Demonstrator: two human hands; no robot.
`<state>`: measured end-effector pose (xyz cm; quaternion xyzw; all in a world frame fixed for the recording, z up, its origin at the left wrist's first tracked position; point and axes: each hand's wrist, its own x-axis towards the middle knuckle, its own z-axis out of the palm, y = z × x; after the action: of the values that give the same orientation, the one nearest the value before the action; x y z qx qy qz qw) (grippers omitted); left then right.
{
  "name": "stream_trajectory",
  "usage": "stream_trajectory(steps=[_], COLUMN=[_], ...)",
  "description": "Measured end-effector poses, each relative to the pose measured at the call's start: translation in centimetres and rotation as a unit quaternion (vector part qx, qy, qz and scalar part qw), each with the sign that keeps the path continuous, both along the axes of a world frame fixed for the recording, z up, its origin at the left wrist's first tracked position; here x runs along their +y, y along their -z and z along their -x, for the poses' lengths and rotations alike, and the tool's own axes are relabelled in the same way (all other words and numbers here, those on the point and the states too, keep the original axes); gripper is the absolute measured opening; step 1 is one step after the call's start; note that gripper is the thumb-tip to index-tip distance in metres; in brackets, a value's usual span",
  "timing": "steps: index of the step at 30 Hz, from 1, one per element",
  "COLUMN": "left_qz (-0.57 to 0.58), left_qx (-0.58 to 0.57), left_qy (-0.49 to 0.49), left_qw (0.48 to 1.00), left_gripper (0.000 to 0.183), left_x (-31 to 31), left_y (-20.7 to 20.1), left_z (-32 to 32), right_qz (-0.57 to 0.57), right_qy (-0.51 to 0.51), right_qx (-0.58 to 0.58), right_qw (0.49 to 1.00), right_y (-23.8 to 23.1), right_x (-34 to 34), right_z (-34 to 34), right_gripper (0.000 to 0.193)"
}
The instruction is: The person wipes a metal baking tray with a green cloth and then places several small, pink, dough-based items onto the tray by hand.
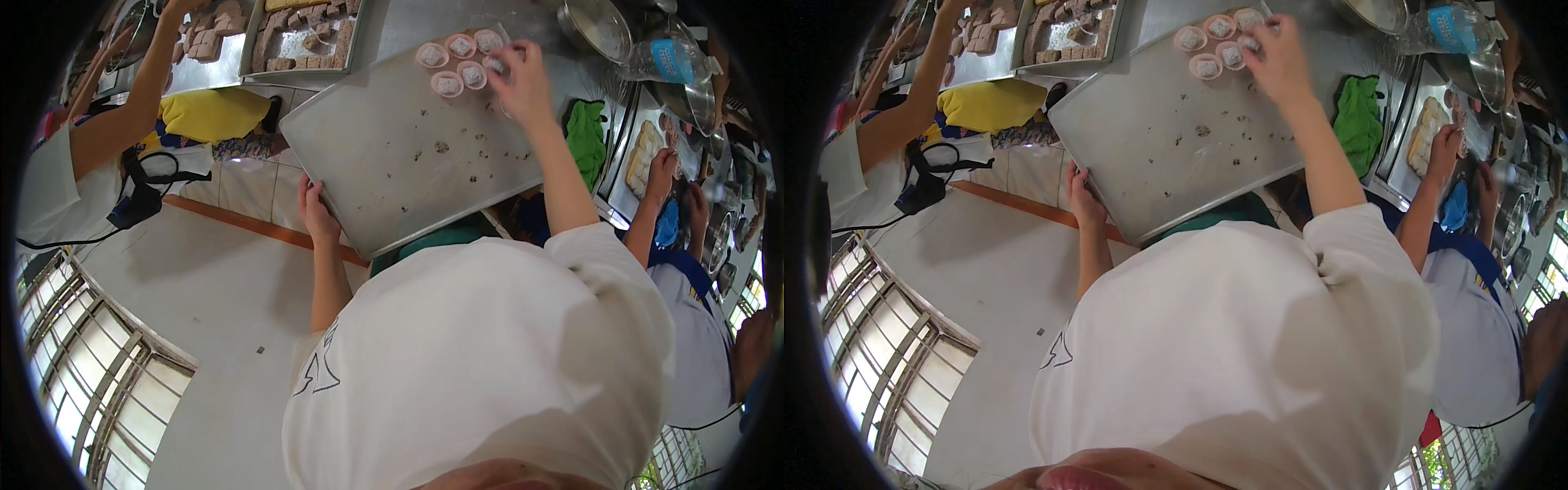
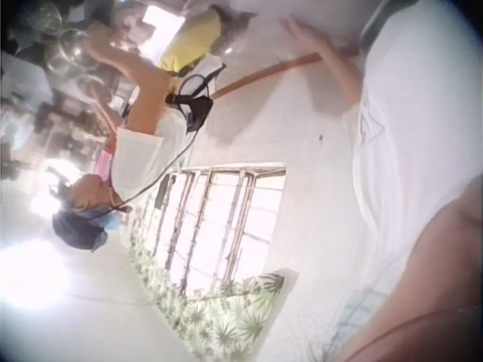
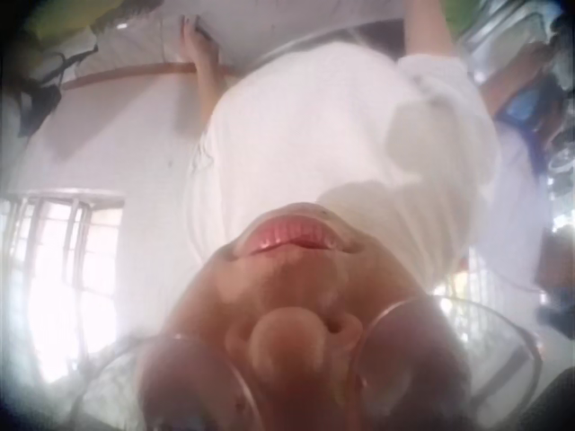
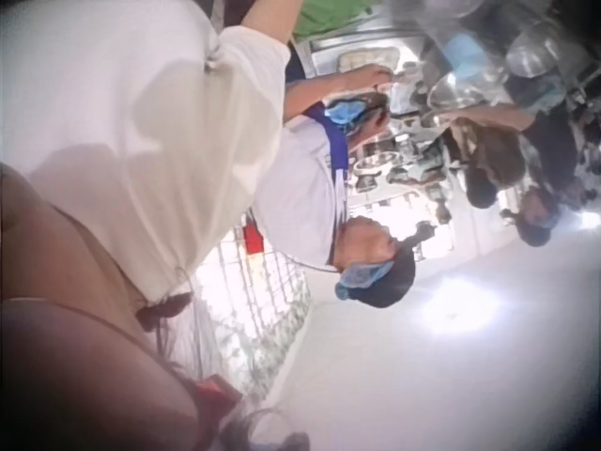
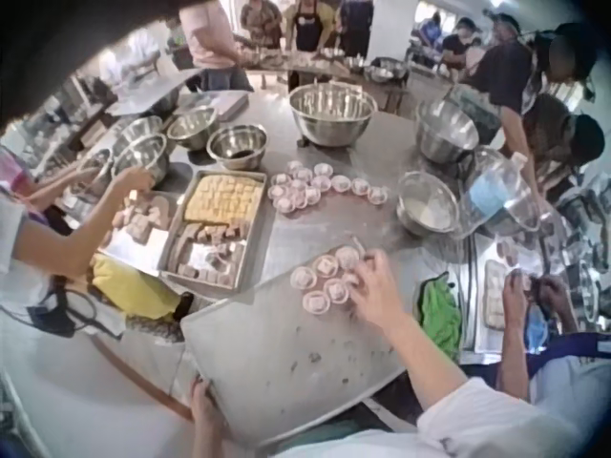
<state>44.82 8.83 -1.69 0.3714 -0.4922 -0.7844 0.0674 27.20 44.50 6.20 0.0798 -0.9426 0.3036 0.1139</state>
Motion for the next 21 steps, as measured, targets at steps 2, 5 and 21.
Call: stream_trajectory(steps=[2, 5, 21], left_qz=[-0.015, -0.022, -0.035], left_qx=[0.015, 0.016, 0.019], left_qy=[0.014, 0.025, 0.001], left_qw=[1.000, 0.999, 0.999], left_gripper=[0.041, 0.040, 0.038], left_x=[-0.1, -0.1, 0.7], left_y=[0.1, -0.2, -1.4], left_z=[0.2, 0.4, 0.7], right_qz=[-0.005, -0.026, -0.129], right_qy=[-0.006, -0.023, -0.017], right_qx=[0.007, 0.000, 0.099], right_qw=[1.000, 0.999, 0.986], right_y=[1.1, 2.6, -1.1], right_x=[-0.5, -0.9, -0.9], right_z=[-3.2, -6.1, -3.9], right_gripper=[0.028, 0.029, 0.033])
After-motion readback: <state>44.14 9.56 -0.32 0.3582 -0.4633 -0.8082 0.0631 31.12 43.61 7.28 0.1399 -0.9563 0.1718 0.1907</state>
